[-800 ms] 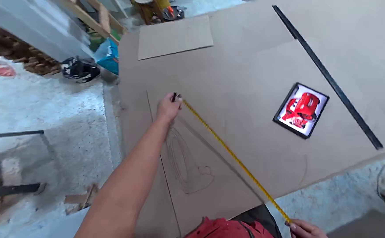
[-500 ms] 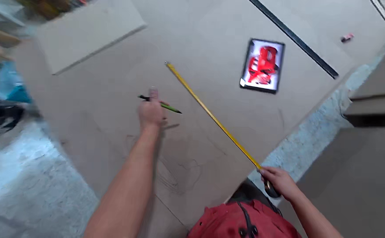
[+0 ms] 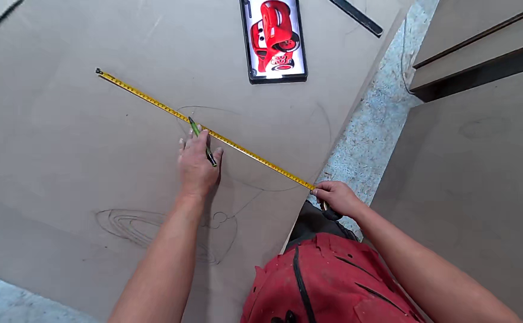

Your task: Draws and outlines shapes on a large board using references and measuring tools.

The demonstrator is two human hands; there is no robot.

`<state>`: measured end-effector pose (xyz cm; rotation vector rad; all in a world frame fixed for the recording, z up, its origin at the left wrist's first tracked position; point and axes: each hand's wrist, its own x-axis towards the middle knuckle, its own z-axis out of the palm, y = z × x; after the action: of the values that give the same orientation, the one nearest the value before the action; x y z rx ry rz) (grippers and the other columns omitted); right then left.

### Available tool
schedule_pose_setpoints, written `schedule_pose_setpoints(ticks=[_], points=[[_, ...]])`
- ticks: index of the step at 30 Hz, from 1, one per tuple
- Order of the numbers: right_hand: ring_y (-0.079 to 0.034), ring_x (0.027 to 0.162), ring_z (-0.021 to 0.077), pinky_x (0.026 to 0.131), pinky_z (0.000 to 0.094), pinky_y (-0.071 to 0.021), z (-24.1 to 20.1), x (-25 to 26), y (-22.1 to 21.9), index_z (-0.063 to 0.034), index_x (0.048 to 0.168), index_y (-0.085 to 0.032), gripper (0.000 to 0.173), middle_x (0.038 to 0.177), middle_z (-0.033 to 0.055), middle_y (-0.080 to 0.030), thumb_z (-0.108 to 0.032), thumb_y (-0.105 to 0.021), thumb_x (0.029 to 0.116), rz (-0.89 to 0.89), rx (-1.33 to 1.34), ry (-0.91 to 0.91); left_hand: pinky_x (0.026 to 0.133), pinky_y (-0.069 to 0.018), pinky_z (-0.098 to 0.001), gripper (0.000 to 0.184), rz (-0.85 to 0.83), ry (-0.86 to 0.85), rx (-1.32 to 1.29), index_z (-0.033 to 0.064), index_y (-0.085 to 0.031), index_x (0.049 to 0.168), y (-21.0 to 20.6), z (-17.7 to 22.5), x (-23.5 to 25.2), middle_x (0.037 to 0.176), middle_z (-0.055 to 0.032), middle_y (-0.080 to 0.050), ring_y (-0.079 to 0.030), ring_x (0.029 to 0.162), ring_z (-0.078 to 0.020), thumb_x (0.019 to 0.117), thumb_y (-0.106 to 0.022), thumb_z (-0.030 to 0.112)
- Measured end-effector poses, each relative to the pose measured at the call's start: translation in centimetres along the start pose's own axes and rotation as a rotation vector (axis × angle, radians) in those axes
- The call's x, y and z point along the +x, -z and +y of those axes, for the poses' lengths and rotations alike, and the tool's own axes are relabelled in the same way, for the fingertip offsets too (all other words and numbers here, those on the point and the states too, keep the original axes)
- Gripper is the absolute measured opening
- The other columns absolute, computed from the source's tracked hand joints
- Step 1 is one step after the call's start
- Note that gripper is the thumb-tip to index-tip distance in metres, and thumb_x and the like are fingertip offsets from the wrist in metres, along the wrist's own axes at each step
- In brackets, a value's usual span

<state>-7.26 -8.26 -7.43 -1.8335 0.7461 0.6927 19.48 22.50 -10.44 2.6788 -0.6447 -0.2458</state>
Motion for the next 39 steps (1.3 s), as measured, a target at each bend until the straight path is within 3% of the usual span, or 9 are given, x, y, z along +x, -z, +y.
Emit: schedule_pose_setpoints(ticks=[6,10,13,20,33,39], points=[[-0.070,0.071,0.0113,0.069,0.0361,-0.0588,0.9,0.1,-0.3,-0.0184,0.100,-0.076,0.019,0.081,-0.0030,-0.074,-0.032,-0.063,0.1033,0.006,0.113,0.045,0.126,-0.0232,-0.0521,0.059,0.047,0.005,0.105,0.0145,-0.045,0.155,0.1,-0.7,0.1,0.163,-0.0056,-0.042,-0.034,0.153,-0.0265,0.1064,-0.042,0.049],[-0.067,0.067,0.0171,0.063,0.0366,-0.0579,1.4,0.1,-0.1,-0.0130,0.106,-0.073,0.013,0.081,0.0042,-0.072,-0.023,-0.070,0.0989,-0.039,0.255,0.051,0.124,-0.0271,-0.0545,0.064,0.081,0.072,0.193,0.0100,-0.044,0.154,0.5,-1.8,0.9,0.162,-0.0120,-0.041,-0.038,0.151,-0.0322,0.1065,-0.034,0.052],[-0.069,0.070,0.0150,0.067,0.0364,-0.0590,1.2,0.3,0.1,-0.0145,0.103,-0.076,0.014,0.084,0.0024,-0.074,-0.025,-0.068,0.1003,-0.034,0.219,0.050,0.123,-0.0296,-0.0546,0.063,0.081,0.101,0.191,0.0115,-0.041,0.156,1.7,-3.4,1.7,0.161,-0.0133,-0.043,-0.040,0.149,-0.0330,0.1065,-0.037,0.050],[-0.070,0.071,0.0128,0.067,0.0361,-0.0597,1.3,0.1,-0.7,-0.0160,0.099,-0.077,0.012,0.082,-0.0003,-0.074,-0.026,-0.070,0.0984,0.001,0.177,0.061,0.125,-0.0246,-0.0529,0.060,0.135,0.107,0.132,0.0155,-0.039,0.157,0.7,-4.1,1.3,0.163,-0.0096,-0.040,-0.035,0.152,-0.0304,0.1070,-0.041,0.048],[-0.068,0.068,0.0110,0.064,0.0334,-0.0577,1.5,0.2,-0.7,-0.0185,0.100,-0.080,0.016,0.079,-0.0018,-0.074,-0.030,-0.068,0.1000,0.026,0.217,0.017,0.126,-0.0228,-0.0534,0.054,0.151,-0.009,0.117,0.0163,-0.043,0.156,0.8,-5.0,1.5,0.156,-0.0110,-0.050,-0.040,0.149,-0.0297,0.1084,-0.041,0.042],[-0.068,0.069,0.0104,0.066,0.0333,-0.0574,1.9,0.5,-0.4,-0.0192,0.102,-0.080,0.017,0.080,-0.0023,-0.074,-0.030,-0.067,0.1008,0.010,0.215,0.035,0.126,-0.0227,-0.0524,0.051,0.173,-0.033,0.110,0.0165,-0.046,0.154,0.4,-5.3,1.6,0.158,-0.0074,-0.048,-0.039,0.150,-0.0269,0.1087,-0.042,0.040]])
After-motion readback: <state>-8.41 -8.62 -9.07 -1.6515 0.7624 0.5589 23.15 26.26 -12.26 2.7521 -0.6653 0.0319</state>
